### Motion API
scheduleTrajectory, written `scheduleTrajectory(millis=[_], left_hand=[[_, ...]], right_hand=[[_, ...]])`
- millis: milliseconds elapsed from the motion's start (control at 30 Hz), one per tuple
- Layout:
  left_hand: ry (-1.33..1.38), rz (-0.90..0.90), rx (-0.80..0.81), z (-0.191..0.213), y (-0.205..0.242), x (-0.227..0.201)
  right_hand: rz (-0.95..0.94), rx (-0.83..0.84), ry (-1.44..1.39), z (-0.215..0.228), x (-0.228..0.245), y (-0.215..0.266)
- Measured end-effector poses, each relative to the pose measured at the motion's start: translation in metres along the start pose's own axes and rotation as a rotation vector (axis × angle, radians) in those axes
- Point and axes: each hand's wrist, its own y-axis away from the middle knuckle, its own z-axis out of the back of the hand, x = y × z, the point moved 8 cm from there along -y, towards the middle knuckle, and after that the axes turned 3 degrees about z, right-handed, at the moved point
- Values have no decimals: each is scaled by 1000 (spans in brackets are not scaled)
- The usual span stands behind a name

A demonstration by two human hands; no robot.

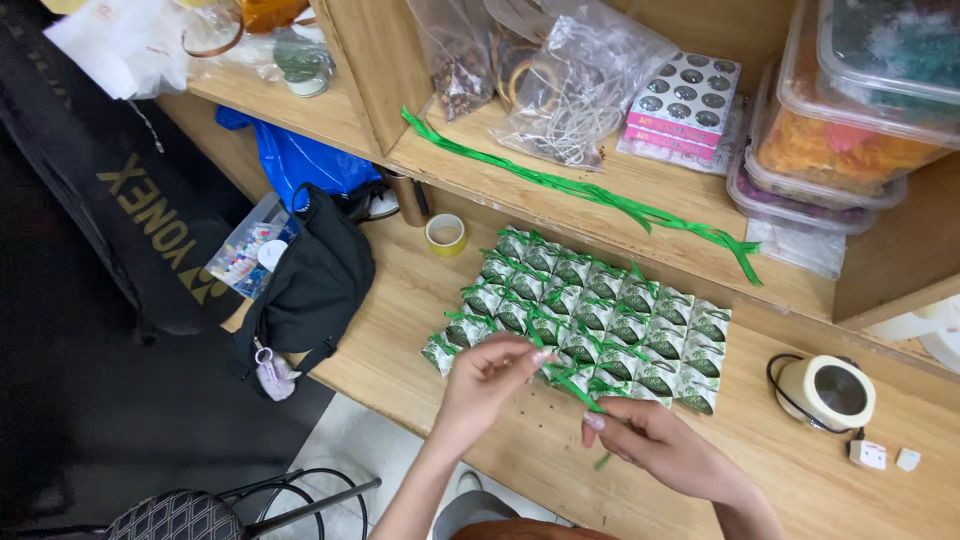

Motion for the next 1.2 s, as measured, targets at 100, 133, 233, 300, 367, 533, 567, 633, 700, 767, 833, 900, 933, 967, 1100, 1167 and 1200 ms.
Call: scheduleTrajectory(millis=[100,133,233,300,367,533,567,633,700,767,833,900,933,967,1100,1167,1200], left_hand=[[-39,-160,-261,53,-30,-36],[-41,-166,-265,65,-44,-51],[-244,-563,-430,95,-72,-125],[-457,-667,-609,104,-89,-157],[-561,-629,-720,105,-101,-171],[-969,-728,-954,100,-117,-172],[-1003,-654,-947,103,-123,-167],[-1036,-579,-938,105,-131,-160],[-1062,-592,-988,103,-131,-157],[-1069,-581,-1005,101,-133,-157],[-1079,-569,-1022,98,-132,-160],[-1027,-569,-1025,94,-129,-164],[-1027,-568,-1021,95,-129,-163],[-1011,-558,-1021,96,-131,-162],[-999,-593,-1023,94,-127,-162],[-1007,-668,-1027,83,-115,-170],[-1015,-744,-1038,76,-107,-176]], right_hand=[[130,-74,144,31,26,20],[136,-71,147,40,37,26],[224,-193,298,73,77,38],[176,-362,485,100,98,40],[161,-485,605,114,130,33],[82,-788,921,147,168,12],[139,-826,970,150,168,8],[195,-865,1018,154,165,3],[334,-923,1050,151,167,6],[353,-946,1084,150,166,8],[373,-967,1114,147,167,9],[406,-1003,1226,142,172,13],[402,-1004,1226,142,171,14],[405,-1019,1268,141,172,16],[418,-1060,1345,138,173,29],[425,-1059,1324,136,176,39],[443,-1056,1303,135,178,43]])
